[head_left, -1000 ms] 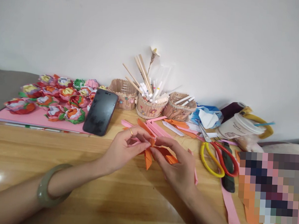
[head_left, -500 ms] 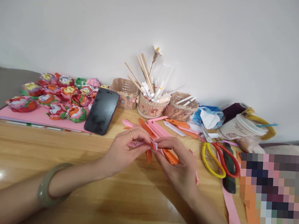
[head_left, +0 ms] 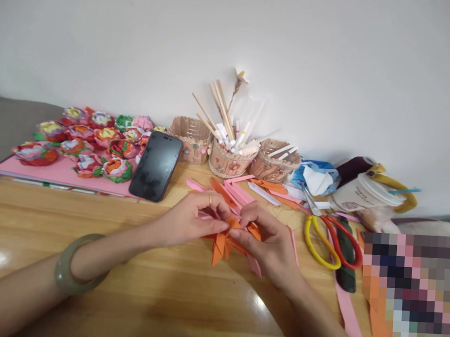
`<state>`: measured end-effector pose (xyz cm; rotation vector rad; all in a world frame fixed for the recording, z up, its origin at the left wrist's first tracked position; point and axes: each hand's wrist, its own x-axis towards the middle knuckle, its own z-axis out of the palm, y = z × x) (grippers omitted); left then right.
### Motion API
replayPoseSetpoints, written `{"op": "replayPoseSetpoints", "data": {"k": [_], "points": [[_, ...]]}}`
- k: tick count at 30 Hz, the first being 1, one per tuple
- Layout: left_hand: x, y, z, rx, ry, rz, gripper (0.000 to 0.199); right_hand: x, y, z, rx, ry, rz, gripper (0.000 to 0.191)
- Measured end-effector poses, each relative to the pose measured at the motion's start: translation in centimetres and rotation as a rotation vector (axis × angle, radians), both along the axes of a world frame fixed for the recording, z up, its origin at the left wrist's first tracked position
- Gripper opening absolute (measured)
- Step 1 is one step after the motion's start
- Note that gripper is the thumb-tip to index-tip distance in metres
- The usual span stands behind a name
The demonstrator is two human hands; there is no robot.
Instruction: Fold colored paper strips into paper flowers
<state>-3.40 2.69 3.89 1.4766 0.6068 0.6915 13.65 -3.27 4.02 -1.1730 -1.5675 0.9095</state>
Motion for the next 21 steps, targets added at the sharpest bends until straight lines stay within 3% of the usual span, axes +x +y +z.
{"op": "replayPoseSetpoints", "data": {"k": [7,12,17,21], "points": [[-0.1,0.3,0.6,-0.188,0.051,-0.083,0.014,0.0,0.0,-0.2,-0.221,0.092,0.003,0.019],[0.0,0.2,0.7,-0.206,0.137,-0.016,0.016,0.2,0.2,0.1,-0.285,0.187,0.013,0.016],[0.3,0.0,1.1,-0.157,0.169,0.047,0.01,0.3,0.1,0.7,-0.16,-0.027,-0.009,0.01],[0.4,-0.6,1.0,-0.062,0.181,0.121,0.003,0.1,-0.2,0.5,0.121,-0.274,-0.062,0.009]]}}
